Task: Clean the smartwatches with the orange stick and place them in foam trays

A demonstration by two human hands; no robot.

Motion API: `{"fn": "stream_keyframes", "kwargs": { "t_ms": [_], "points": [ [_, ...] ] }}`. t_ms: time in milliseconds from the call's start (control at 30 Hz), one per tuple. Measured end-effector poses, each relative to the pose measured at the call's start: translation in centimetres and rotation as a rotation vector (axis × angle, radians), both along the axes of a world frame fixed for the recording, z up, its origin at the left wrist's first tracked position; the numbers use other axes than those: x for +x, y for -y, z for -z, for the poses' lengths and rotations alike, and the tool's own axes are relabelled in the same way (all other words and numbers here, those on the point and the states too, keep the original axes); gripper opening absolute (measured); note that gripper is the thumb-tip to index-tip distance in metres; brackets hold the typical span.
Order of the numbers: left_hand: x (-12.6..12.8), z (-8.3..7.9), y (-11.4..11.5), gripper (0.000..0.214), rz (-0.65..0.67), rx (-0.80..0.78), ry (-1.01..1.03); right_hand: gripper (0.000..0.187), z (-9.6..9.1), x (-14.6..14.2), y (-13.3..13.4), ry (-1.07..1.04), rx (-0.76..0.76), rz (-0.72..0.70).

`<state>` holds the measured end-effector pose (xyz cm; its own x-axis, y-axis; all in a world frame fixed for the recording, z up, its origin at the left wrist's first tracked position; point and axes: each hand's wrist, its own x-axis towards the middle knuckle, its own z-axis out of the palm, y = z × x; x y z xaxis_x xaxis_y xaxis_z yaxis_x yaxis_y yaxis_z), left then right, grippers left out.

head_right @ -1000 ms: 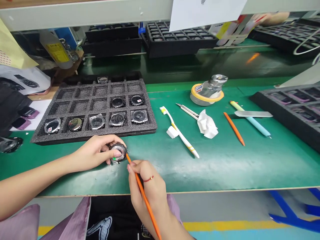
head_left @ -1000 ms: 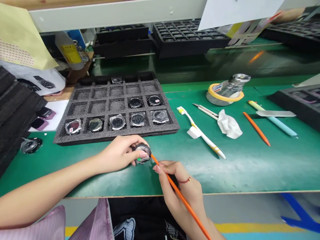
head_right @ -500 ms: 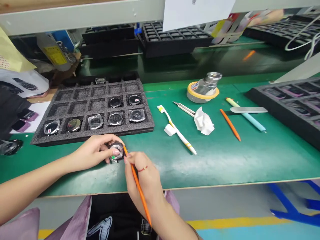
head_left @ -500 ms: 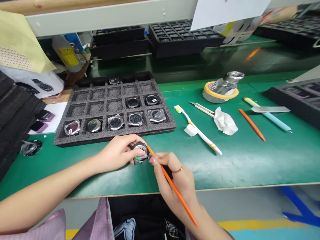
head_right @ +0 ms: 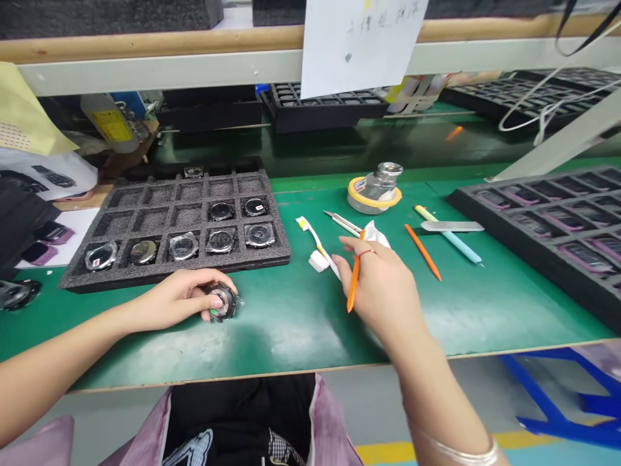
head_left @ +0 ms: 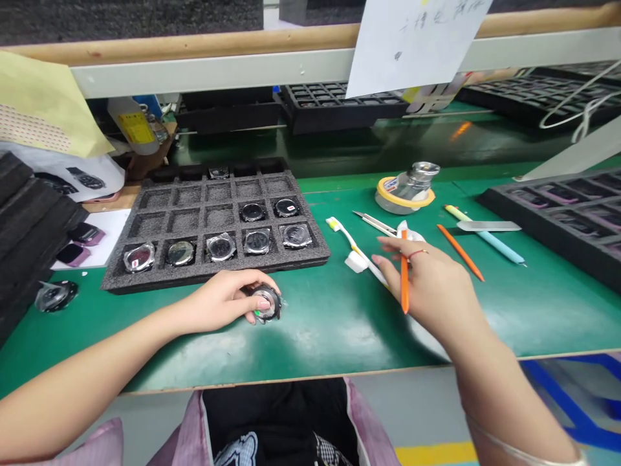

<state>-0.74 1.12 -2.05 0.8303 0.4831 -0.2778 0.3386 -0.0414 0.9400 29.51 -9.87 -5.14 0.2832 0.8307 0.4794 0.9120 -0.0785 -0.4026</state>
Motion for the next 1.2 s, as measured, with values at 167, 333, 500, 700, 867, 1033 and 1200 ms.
{"fn": "stream_keyframes", "kwargs": {
  "t_ms": [167, 333, 500, 700, 867, 1033, 1200],
  "points": [
    [-0.2, 0.0, -0.2, 0.017, 0.036, -0.037, 0.041, 0.025, 0.9, 3.6, -1.8, 0.013, -0.145, -0.084],
    [-0.2, 0.1, -0.2, 0.018, 0.063, -0.038, 0.051, 0.026, 0.0, 1.8, -3.5, -0.026, -0.226, -0.128],
    [-0.3, -0.1, -0.2, 0.019, 0.093, -0.014, 0.045, 0.013, -0.4, 1.3, -5.3, 0.065, -0.301, -0.167],
    [-0.4, -0.2, -0.5, 0.021, 0.132, 0.042, 0.028, 0.028, -2.4, 0.2, -4.8, 0.116, -0.13, -0.197],
    [-0.4, -0.2, -0.6, 0.03, 0.124, 0.054, 0.003, 0.049, -3.1, -5.3, -3.5, 0.42, 0.067, -0.697],
    [-0.5, 0.1, -0.5, 0.05, 0.088, 0.043, -0.014, 0.047, -3.5, -6.4, -6.8, 0.55, 0.318, -0.692],
    [-0.5, 0.3, -0.6, 0.059, 0.088, 0.049, -0.013, 0.051, -4.0, -6.0, -9.1, 0.337, 0.269, -0.6]
  ]
}}
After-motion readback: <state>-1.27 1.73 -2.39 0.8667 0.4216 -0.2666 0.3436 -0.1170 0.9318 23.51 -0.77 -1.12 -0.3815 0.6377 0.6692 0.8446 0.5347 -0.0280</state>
